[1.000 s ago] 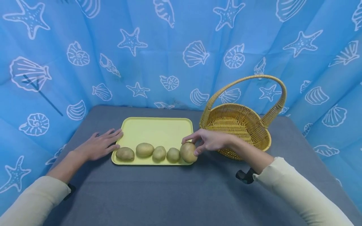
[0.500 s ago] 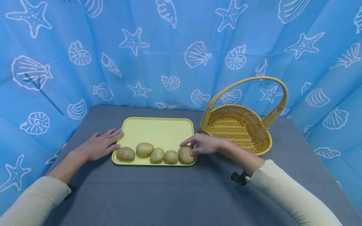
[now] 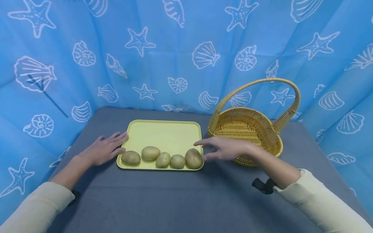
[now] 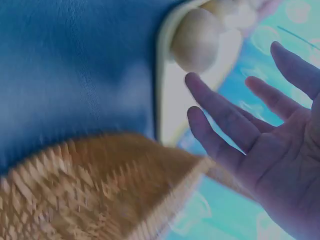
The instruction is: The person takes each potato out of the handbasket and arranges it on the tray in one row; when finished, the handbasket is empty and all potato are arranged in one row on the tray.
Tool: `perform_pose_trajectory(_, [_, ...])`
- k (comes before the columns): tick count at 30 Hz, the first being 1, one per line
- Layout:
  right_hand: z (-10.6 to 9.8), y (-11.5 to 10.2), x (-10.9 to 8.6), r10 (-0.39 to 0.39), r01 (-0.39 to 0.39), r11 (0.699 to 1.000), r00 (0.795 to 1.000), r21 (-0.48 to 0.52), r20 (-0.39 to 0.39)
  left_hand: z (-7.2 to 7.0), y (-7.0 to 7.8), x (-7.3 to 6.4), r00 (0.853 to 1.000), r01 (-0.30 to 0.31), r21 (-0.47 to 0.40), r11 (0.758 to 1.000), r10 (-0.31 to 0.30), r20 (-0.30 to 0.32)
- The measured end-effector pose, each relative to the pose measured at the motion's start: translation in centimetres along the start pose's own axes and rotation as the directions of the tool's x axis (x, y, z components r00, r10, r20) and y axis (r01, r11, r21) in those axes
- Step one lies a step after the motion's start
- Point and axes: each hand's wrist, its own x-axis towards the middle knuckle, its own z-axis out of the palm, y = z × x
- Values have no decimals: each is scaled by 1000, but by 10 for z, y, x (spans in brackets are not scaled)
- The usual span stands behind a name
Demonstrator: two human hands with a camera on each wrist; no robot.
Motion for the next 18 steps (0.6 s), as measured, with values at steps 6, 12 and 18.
perform_pose_trajectory(6, [-37, -8, -56, -23, 8, 998, 976, -66, -215, -4, -3, -1, 1000, -6, 80, 997, 6, -1])
perform_pose_trajectory(12, [-66, -9, -112, -82, 5, 990, 832, -140, -549, -8, 0, -1, 1000, 9, 101, 995, -10, 15])
perform_pose_trajectory(18, [-75, 21, -152, -106, -76, 981, 548, -176, -830, -17, 2, 3, 999, 40, 90, 995, -38, -25])
